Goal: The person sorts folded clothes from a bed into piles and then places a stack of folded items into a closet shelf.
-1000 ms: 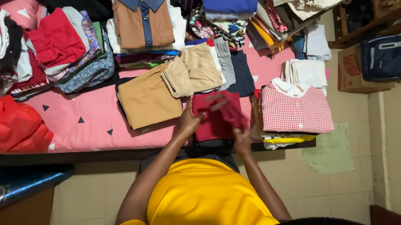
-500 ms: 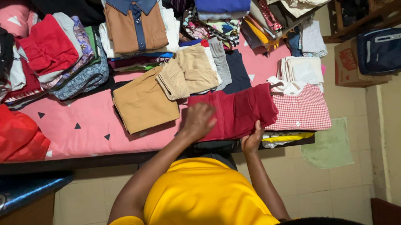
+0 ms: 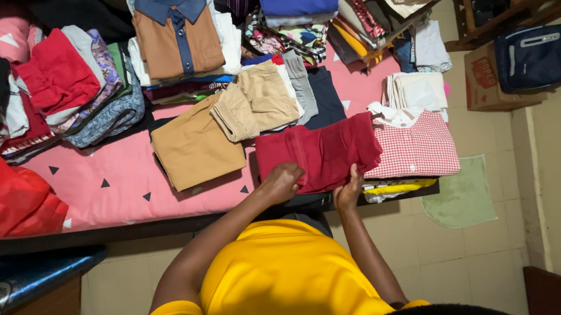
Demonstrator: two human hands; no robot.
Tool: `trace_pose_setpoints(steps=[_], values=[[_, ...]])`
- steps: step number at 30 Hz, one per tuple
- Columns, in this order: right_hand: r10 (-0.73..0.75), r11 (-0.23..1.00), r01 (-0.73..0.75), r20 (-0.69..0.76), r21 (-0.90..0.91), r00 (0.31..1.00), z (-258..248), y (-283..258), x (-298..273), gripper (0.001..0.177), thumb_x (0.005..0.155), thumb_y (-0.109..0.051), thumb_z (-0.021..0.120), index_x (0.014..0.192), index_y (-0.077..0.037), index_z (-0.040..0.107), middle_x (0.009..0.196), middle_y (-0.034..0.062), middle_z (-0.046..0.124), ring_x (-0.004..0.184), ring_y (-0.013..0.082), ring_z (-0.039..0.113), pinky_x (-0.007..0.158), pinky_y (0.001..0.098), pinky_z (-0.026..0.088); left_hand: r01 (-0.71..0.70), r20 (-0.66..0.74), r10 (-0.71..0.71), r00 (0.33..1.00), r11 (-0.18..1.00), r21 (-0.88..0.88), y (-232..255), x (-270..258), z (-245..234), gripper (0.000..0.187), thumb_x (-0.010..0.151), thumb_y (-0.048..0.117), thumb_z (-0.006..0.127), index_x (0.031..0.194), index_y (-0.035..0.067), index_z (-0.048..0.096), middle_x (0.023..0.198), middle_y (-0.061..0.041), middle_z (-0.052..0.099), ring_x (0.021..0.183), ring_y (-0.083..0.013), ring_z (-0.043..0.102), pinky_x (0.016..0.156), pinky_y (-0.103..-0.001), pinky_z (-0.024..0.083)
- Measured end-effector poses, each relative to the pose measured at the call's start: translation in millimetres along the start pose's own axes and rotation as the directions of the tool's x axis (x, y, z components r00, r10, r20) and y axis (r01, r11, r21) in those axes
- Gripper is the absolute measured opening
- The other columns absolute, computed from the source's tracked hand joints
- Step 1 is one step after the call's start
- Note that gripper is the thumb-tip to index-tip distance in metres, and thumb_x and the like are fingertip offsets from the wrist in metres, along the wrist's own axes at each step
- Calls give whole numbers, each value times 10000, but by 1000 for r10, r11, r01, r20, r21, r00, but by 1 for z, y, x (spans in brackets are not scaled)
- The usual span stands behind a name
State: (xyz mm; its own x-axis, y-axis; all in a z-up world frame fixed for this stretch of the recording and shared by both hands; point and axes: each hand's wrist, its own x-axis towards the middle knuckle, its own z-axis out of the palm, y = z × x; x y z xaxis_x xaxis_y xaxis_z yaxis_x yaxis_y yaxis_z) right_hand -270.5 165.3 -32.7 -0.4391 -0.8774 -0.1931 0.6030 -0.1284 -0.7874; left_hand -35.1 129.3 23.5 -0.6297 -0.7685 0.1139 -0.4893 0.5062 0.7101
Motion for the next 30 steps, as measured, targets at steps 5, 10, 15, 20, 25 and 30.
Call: trace_pose_setpoints(steps=[5,10,15,20,25,30], values=[[-29,999,30,34,-20,999,4,-4,-6,541,1012,-244,574,1488,-41,416,1506,115,476,1381,268,486,1175,451,410,-56,-136,31,990,980,-189,8,-10,-15,248,718,75,733,946,5,665,941,-162,642,905,-376,657,780,-453,550],[-33,999,35,68,-29,997,5,-2,-6,523,1025,-249,581,1473,-13,449,1495,137,488,1375,280,495,1173,457,421,-77,-73,65,995,982,-173,12,-13,-19,262,718,107,721,953,2,675,964,-160,652,929,-369,657,802,-447,550],[-34,993,42,67,-111,997,0,2,-9,466,1004,-157,582,1429,12,495,1438,172,519,1336,307,516,1158,477,439,-6,121,15,992,997,-75,7,-12,-10,488,832,424,750,1078,6,697,1095,-155,657,1117,-343,587,1002,-490,456],[-416,-4,607,553,-795,722,-23,12,-11,525,881,106,592,1393,-5,586,1341,238,555,1262,380,549,1109,510,471,85,-79,-60,995,923,375,-1,3,-6,725,867,471,719,1475,137,509,1588,-128,378,1494,-333,294,1173,-667,189],[-300,236,582,511,-778,805,-14,15,-16,482,908,18,599,1387,-27,594,1410,240,540,1321,396,523,1135,537,434,248,136,-328,935,876,414,0,14,-31,991,800,562,732,1612,254,254,1721,-61,33,1581,-353,-31,1175,-778,-10],[5,596,395,495,-699,869,30,1,-43,505,975,-244,608,1441,-56,557,1524,194,512,1423,365,485,1165,523,399,99,101,-260,960,656,749,-21,8,-16,884,802,508,717,1585,312,357,1790,-89,63,1607,-388,14,1133,-752,31]])
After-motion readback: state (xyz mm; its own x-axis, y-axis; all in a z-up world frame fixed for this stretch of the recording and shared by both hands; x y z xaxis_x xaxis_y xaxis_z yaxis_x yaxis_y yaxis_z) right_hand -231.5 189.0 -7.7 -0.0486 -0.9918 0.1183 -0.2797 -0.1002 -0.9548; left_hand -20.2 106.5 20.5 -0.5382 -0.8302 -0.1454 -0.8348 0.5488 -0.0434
